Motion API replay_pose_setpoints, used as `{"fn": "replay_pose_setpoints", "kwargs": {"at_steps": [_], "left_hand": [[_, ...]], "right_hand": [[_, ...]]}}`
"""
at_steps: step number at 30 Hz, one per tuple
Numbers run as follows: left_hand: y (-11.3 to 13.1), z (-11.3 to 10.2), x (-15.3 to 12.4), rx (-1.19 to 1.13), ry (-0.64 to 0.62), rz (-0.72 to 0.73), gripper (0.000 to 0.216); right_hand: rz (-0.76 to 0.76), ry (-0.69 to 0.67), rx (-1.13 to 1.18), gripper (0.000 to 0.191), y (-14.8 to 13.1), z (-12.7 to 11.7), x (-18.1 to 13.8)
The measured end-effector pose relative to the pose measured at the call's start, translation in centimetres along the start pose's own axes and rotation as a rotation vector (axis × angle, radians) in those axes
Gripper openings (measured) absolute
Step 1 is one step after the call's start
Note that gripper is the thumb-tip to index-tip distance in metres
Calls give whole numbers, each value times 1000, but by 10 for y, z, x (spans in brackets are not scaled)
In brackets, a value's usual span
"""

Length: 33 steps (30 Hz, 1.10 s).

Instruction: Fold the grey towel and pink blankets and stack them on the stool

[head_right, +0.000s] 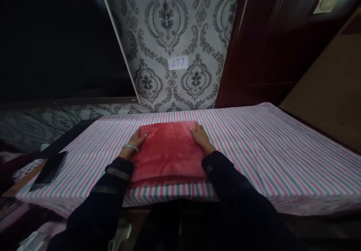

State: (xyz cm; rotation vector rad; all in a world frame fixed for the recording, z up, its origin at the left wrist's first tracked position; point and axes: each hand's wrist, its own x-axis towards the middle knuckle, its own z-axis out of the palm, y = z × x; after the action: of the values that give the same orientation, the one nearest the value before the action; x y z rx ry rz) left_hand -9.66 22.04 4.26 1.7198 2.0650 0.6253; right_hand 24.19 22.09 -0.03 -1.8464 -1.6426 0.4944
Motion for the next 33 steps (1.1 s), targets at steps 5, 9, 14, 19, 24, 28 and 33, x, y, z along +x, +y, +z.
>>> {"fn": "replay_pose_setpoints", "kwargs": {"at_steps": [5, 9, 14, 19, 24, 28, 33], "left_hand": [[-33, -11, -36, -177, -21, -33, 78], [-42, -20, -74, -87, -63, 28, 73], [-5, -7, -140, 302, 126, 380, 69], [20, 53, -189, 453, -9, 757, 65], [7, 82, -192, 435, 5, 762, 63], [6, 79, -191, 413, 30, 762, 61], [-8, 64, -197, 417, 141, 688, 65]], "right_hand": [[-9, -10, 126, 74, 24, -14, -37], [25, -47, 50, 71, 27, -27, -75], [-241, 86, -280, 62, -12, -29, -134], [-488, -75, -470, 56, -44, 4, -182], [-506, -73, -510, 57, -36, 22, -191], [-545, -27, -500, 58, -31, 21, -192], [-536, 49, -486, 59, -7, 16, -204]]}}
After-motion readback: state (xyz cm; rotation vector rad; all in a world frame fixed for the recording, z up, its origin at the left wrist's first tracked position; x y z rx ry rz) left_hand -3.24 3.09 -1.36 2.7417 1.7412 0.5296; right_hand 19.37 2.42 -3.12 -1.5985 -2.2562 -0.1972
